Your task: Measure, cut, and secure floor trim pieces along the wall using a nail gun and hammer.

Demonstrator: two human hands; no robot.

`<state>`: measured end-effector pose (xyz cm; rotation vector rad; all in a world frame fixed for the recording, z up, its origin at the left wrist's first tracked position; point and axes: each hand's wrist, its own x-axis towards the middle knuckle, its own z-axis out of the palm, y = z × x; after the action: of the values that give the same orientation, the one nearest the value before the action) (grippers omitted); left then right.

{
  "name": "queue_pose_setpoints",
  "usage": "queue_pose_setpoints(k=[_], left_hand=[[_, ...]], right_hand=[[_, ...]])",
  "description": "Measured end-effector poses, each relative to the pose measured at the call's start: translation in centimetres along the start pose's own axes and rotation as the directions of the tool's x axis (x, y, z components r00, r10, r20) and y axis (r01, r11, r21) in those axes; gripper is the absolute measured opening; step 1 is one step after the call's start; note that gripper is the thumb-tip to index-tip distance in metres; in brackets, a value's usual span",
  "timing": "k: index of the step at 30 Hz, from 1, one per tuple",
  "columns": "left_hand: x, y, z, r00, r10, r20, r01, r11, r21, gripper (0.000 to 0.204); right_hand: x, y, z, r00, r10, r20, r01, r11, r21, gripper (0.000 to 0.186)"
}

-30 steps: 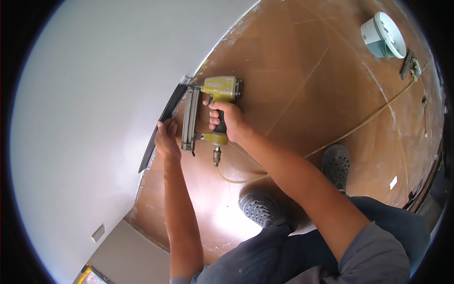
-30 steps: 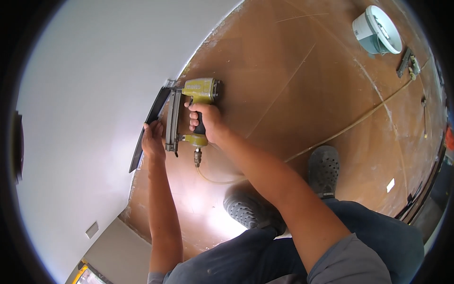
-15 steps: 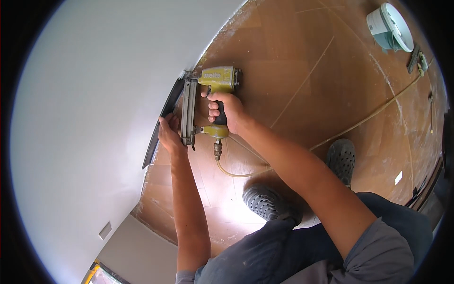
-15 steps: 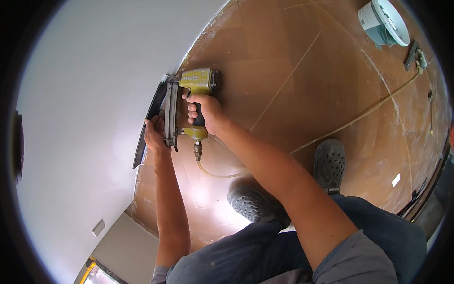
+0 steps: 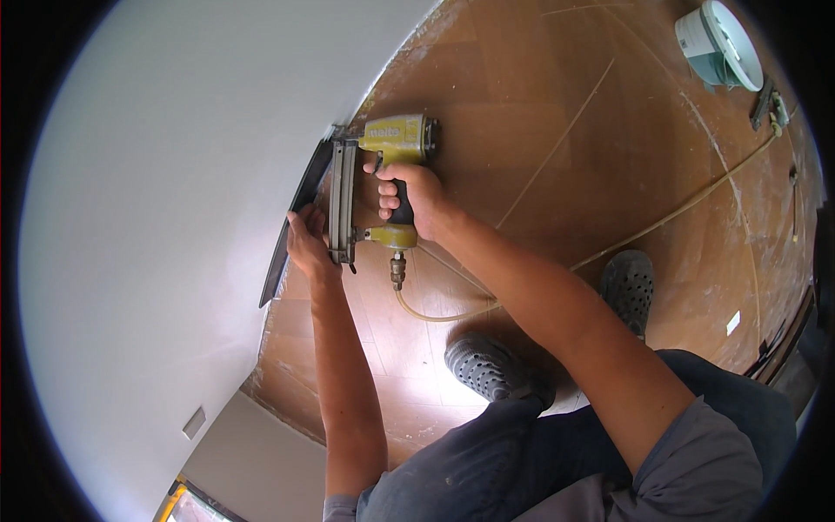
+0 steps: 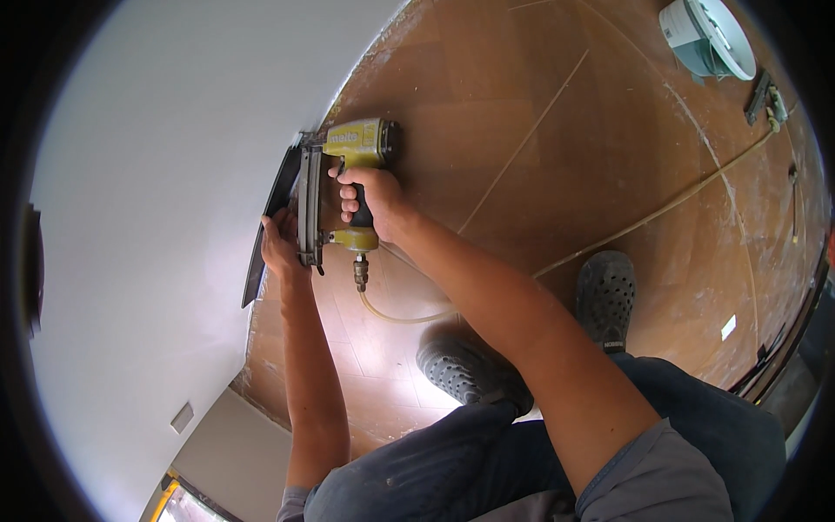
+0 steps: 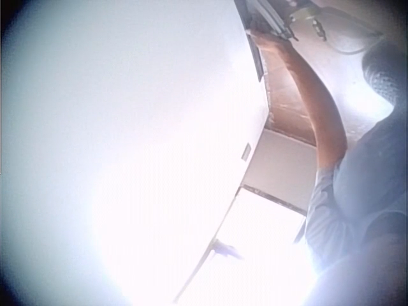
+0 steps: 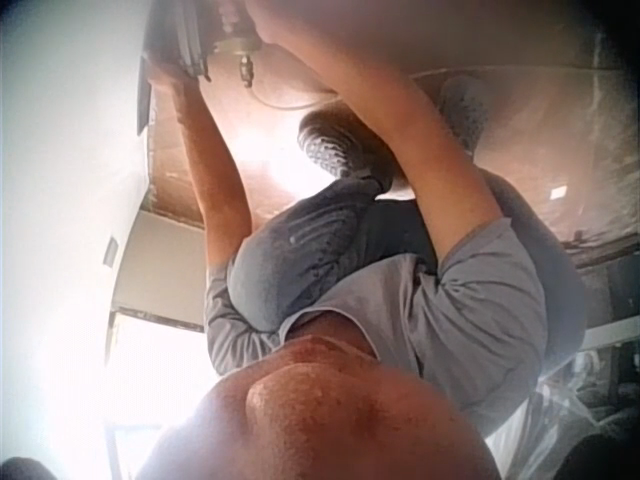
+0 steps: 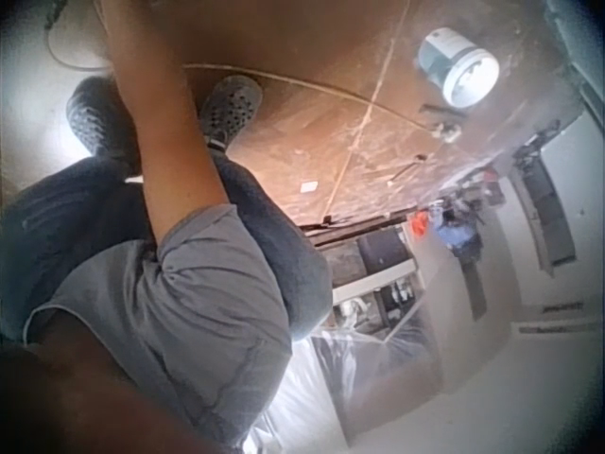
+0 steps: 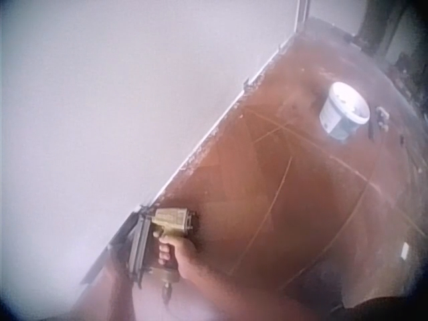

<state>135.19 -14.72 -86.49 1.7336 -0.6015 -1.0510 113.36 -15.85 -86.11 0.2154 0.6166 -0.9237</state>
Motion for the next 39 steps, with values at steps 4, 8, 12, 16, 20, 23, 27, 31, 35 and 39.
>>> queue_pose_setpoints(k=[4, 8, 12, 16, 20, 23, 27, 31, 35, 39], left_hand=[[0.01, -0.05, -0.05, 1.000, 0.016, 0.001, -0.016, 1.000, 0.010, 0.056], [0.18, -0.35, -0.12, 1.000, 0.002, 0.004, -0.002, 1.000, -0.005, 0.057], [0.21, -0.40, 0.00, 1.000, -0.021, 0.000, 0.021, 1.000, -0.018, 0.057], [-0.10, -0.04, 0.26, 1.000, 0.002, 0.018, -0.001, 0.999, -0.037, 0.057], [-0.36, 0.19, 0.39, 1.000, 0.001, -0.007, -0.001, 1.000, -0.001, 0.056], [-0.17, 0.09, 0.32, 1.000, -0.006, -0.006, 0.006, 1.000, -0.011, 0.056], [0.37, -0.20, 0.05, 1.000, -0.017, 0.011, 0.017, 1.000, -0.013, 0.056], [0.59, -0.42, -0.08, 0.999, -0.012, 0.032, 0.014, 0.998, -0.057, 0.056], [0.37, -0.33, 0.03, 1.000, 0.001, 0.018, -0.001, 1.000, -0.024, 0.056], [0.07, -0.05, 0.26, 1.000, -0.020, 0.000, 0.020, 1.000, -0.013, 0.056]], right_hand=[[-0.09, -0.11, -0.03, 1.000, 0.004, 0.014, -0.004, 1.000, 0.000, 0.024], [-0.07, -0.37, 0.01, 1.000, 0.026, -0.015, -0.027, 1.000, -0.006, 0.033], [-0.02, -0.55, 0.04, 0.999, 0.039, -0.001, -0.039, 0.999, 0.001, 0.032], [-0.01, -0.49, -0.03, 1.000, 0.026, 0.017, -0.026, 1.000, -0.003, 0.032], [0.10, -0.35, -0.15, 1.000, 0.028, -0.008, -0.028, 1.000, 0.004, 0.031], [0.27, -0.34, -0.23, 0.999, 0.037, -0.018, -0.037, 0.999, -0.026, 0.031], [0.18, -0.39, -0.35, 0.999, 0.031, -0.018, -0.031, 0.999, -0.009, 0.032], [-0.16, -0.30, -0.38, 1.000, 0.010, 0.001, -0.010, 1.000, 0.013, 0.033], [-0.30, -0.32, -0.42, 1.000, 0.003, -0.005, -0.003, 1.000, -0.001, 0.035], [-0.15, -0.43, -0.37, 0.999, 0.014, 0.030, -0.014, 1.000, 0.000, 0.034]])
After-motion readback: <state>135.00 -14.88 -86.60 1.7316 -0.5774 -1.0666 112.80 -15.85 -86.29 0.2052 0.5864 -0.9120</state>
